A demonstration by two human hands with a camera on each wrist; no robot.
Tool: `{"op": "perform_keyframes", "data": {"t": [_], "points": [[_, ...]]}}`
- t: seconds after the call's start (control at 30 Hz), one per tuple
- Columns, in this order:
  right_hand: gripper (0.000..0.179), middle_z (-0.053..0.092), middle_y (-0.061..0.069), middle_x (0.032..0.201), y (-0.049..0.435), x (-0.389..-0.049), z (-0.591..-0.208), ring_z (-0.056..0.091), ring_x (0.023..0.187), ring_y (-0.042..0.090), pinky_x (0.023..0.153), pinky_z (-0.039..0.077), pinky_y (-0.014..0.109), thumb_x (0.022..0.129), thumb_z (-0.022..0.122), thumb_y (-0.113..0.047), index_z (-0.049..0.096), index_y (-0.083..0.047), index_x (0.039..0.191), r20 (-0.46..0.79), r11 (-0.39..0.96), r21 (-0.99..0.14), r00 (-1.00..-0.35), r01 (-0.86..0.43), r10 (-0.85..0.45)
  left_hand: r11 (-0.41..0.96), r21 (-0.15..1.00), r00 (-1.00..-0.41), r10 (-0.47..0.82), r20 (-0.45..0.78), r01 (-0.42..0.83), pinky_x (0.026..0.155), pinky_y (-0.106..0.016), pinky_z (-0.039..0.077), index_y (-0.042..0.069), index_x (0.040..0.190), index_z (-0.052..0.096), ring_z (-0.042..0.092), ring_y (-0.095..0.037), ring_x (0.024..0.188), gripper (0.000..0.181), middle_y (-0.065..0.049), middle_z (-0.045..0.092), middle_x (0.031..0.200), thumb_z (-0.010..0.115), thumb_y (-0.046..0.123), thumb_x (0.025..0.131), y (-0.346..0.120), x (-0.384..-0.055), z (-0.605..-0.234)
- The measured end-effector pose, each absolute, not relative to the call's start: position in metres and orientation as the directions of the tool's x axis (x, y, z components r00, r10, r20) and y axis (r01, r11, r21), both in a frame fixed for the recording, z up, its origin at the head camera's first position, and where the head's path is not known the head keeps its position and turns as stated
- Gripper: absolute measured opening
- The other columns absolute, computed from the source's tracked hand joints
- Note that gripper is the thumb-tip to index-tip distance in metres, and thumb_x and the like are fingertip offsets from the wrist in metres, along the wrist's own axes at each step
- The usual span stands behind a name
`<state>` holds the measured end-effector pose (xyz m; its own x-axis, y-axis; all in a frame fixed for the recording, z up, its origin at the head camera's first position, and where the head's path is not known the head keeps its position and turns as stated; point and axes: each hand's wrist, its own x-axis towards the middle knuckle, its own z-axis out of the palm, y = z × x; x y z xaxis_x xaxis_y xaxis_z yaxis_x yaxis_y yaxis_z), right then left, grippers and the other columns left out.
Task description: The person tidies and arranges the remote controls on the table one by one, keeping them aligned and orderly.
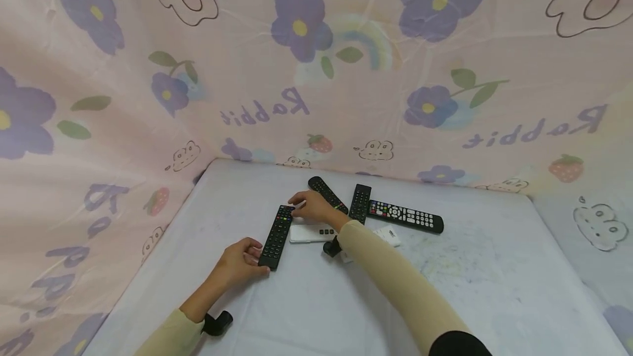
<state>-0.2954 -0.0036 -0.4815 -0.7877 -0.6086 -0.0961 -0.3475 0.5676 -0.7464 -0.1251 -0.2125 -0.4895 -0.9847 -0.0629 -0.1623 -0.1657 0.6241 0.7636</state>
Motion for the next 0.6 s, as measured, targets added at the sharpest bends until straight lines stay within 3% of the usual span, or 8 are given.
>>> {"op": "perform_keyframes", "data": {"t": [0.27,0.6], "points": [[0.035,0.065,0.008,0.118,0.020,-0.291,-0.459,0.066,0.103,0.023,0.086,0.054,0.028,0.089,0.069,-0.018,0.063,-0.007,0.122,-0.025,0.533,-0.737,-0.770,-0.416,-0.637,0.663,0.743,-0.995,-0.027,-0.097,-0.090,0.064,-0.026,0.050,0.011,0.117,0.061,0.062,-0.012,0.079,0.059,-0.002,0.064,0.100,0.087,0.027,0.068,-0.212,-0.134,-0.471],[0.037,0.065,0.011,0.117,0.064,-0.277,-0.460,0.065,0.101,0.022,0.086,0.054,0.032,0.087,0.071,-0.020,0.063,-0.007,0.121,-0.063,0.565,-0.718,-0.771,-0.406,-0.634,0.670,0.741,-0.992,0.114,-0.053,0.037,0.065,-0.027,0.049,0.017,0.122,0.063,0.060,-0.016,0.092,0.055,0.000,0.064,0.117,0.084,0.029,0.072,-0.195,-0.160,-0.463]]}}
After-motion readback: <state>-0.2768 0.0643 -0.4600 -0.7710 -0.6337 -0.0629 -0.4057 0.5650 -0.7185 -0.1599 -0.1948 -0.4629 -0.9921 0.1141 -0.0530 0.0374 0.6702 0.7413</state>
